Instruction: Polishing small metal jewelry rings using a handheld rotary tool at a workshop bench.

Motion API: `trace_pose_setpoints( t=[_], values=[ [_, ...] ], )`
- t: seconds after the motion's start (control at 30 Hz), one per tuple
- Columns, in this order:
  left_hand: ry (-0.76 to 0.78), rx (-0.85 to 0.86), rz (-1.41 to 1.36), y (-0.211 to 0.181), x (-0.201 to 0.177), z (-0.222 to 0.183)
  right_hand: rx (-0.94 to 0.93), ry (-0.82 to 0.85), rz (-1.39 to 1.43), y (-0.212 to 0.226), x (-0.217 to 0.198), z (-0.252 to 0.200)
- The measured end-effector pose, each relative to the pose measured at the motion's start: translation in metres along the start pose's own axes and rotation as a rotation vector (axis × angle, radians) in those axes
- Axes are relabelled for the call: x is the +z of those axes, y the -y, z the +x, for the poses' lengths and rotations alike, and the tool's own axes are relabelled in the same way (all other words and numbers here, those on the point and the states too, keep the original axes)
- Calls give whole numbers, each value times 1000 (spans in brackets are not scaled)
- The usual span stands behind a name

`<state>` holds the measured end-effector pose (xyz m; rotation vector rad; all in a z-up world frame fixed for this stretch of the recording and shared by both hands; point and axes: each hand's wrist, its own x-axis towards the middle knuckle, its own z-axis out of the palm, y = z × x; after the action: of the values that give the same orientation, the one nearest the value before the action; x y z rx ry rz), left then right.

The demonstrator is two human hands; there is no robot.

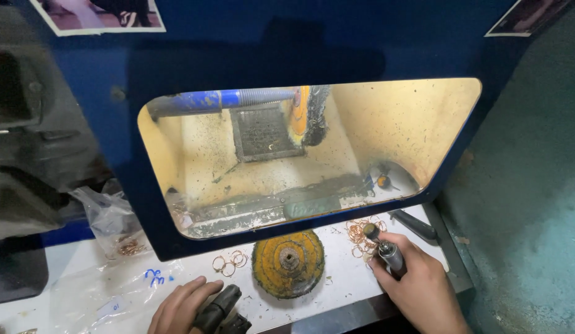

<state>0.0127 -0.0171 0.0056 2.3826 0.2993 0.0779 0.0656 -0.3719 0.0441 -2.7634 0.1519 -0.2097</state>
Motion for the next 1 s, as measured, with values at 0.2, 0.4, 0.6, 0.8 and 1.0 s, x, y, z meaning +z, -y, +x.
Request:
trace_pose_setpoints(
  t=[0.2, 0.4, 0.6, 0.8, 1.0],
  values=[
    [233, -60, -58, 43, 8, 8, 140, 162, 71, 25, -9, 1],
    [194, 389, 92, 43, -2, 4, 3, 590, 40, 99, -15, 6],
    [125, 293, 13, 16, -7, -6, 66, 625, -58, 112, -16, 18],
    [-19, 825, -19, -69, 19, 1, 74, 543, -34, 110, -13, 20],
    [-95, 755, -53, -90, 32, 10, 33, 496, 8, 106, -10, 19]
  ],
)
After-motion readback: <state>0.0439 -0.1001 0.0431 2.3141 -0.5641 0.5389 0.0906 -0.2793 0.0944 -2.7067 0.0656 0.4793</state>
